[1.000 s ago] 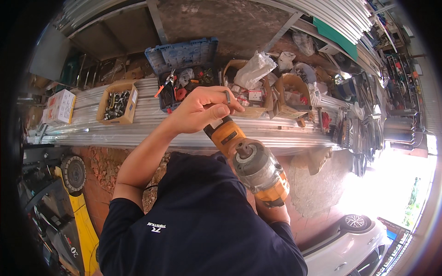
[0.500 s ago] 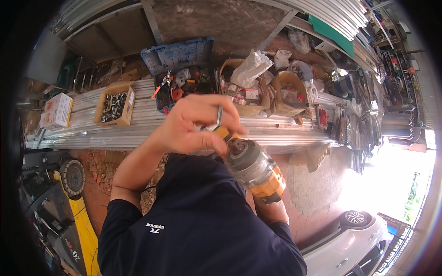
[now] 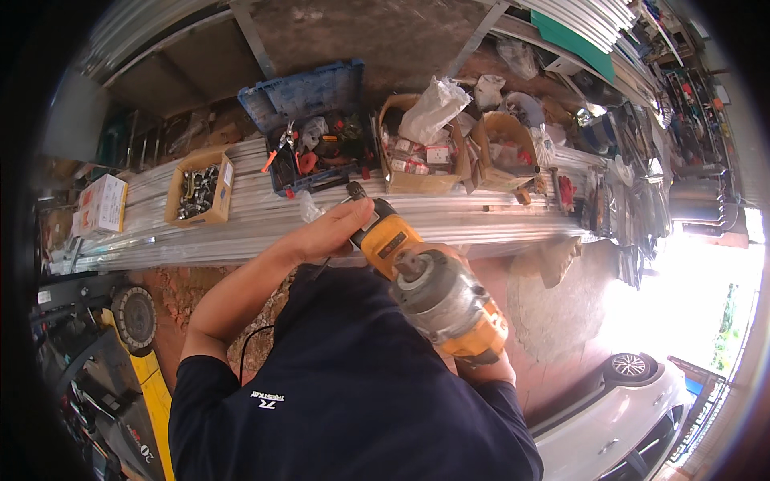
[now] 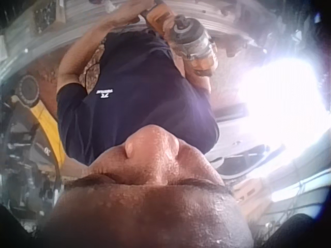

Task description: The person picks up a power drill, changes the battery, selects a small metal part from a bin, and attaches it to the drill bit.

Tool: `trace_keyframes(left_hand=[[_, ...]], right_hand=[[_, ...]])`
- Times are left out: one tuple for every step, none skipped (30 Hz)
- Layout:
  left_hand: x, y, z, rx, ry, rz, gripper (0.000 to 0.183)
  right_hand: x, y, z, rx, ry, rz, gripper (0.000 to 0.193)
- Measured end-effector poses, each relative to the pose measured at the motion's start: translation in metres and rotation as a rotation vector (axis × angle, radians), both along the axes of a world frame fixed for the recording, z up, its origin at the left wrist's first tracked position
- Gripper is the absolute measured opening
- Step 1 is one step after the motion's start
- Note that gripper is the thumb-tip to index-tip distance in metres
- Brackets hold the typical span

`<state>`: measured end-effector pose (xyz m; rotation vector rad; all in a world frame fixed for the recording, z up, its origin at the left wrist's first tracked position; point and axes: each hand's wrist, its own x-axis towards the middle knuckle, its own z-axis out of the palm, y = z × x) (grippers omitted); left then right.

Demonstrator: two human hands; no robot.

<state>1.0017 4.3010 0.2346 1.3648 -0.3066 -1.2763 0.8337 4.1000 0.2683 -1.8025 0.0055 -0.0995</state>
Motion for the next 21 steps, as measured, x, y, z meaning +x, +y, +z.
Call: trace_keyframes(left_hand=[[-0.001, 0.000, 0.005, -0.001, -0.002, 0.007, 0.053], [-0.001, -0.001, 0.009, -0.050, 0.002, 0.034, 0.054], [-0.003, -0.001, 0.012, -0.098, 0.007, 0.064, 0.055], [-0.006, -0.001, 0.006, -0.079, 0.001, 0.098, 0.055], [-0.010, -0.006, -0.009, -0.138, -0.143, 0.140, 0.056], [-0.010, -0.011, -0.019, -0.179, -0.233, 0.148, 0.058], [-0.010, -0.016, -0.029, -0.219, -0.324, 0.158, 0.060], [-0.008, -0.015, -0.025, -0.219, -0.341, 0.163, 0.061], [-0.006, -0.013, -0.022, -0.214, -0.360, 0.174, 0.062], [-0.003, -0.009, -0.003, -0.184, -0.205, 0.057, 0.064], [-0.001, -0.004, 0.008, -0.156, -0.045, -0.058, 0.065], [-0.001, -0.002, 0.010, -0.149, -0.050, -0.033, 0.065], [-0.001, 0.000, 0.011, -0.132, -0.047, -0.032, 0.066], [-0.001, 0.001, 0.012, -0.114, -0.043, -0.032, 0.067], [-0.003, -0.002, 0.007, -0.115, -0.042, -0.018, 0.067], [-0.004, -0.005, -0.002, -0.167, -0.059, 0.007, 0.066], [-0.005, -0.005, -0.007, -0.218, -0.077, 0.030, 0.066], [-0.004, -0.005, -0.006, -0.221, -0.075, 0.029, 0.066], [-0.002, -0.003, -0.005, -0.166, -0.063, 0.001, 0.065], [-0.001, -0.001, -0.004, -0.110, -0.051, -0.027, 0.065], [0.000, -0.001, -0.001, -0.121, -0.049, -0.039, 0.065]], right_hand=[[0.000, 0.001, -0.006, 0.070, -0.049, -0.018, 0.026], [0.001, 0.002, -0.012, 0.139, -0.103, -0.034, 0.027], [0.001, 0.004, -0.019, 0.205, -0.157, -0.049, 0.028], [0.003, 0.005, -0.017, 0.179, -0.192, -0.040, 0.025], [0.005, 0.003, -0.014, 0.153, -0.226, -0.027, 0.022], [0.010, 0.002, -0.011, 0.139, -0.267, -0.018, 0.019], [0.015, 0.002, -0.008, 0.128, -0.308, -0.009, 0.017], [0.020, 0.004, -0.007, 0.121, -0.345, -0.001, 0.016], [0.024, 0.009, -0.007, 0.114, -0.385, 0.005, 0.016], [0.027, 0.014, -0.004, 0.136, -0.384, 0.029, 0.016], [0.029, 0.019, -0.001, 0.223, -0.377, 0.023, 0.019], [0.032, 0.021, 0.000, 0.263, -0.374, 0.034, 0.022], [0.034, 0.025, 0.000, 0.308, -0.369, 0.042, 0.026], [0.036, 0.028, -0.001, 0.329, -0.419, 0.053, 0.022], [0.036, 0.027, -0.002, 0.341, -0.463, 0.061, 0.019], [0.036, 0.025, -0.004, 0.343, -0.459, 0.072, 0.019], [0.036, 0.022, -0.006, 0.318, -0.490, 0.107, 0.020], [0.035, 0.019, -0.007, 0.299, -0.506, 0.117, 0.021], [0.035, 0.016, -0.008, 0.283, -0.521, 0.129, 0.022], [0.034, 0.014, -0.008, 0.214, -0.441, 0.089, 0.022], [0.032, 0.010, -0.007, 0.135, -0.362, 0.043, 0.023]])
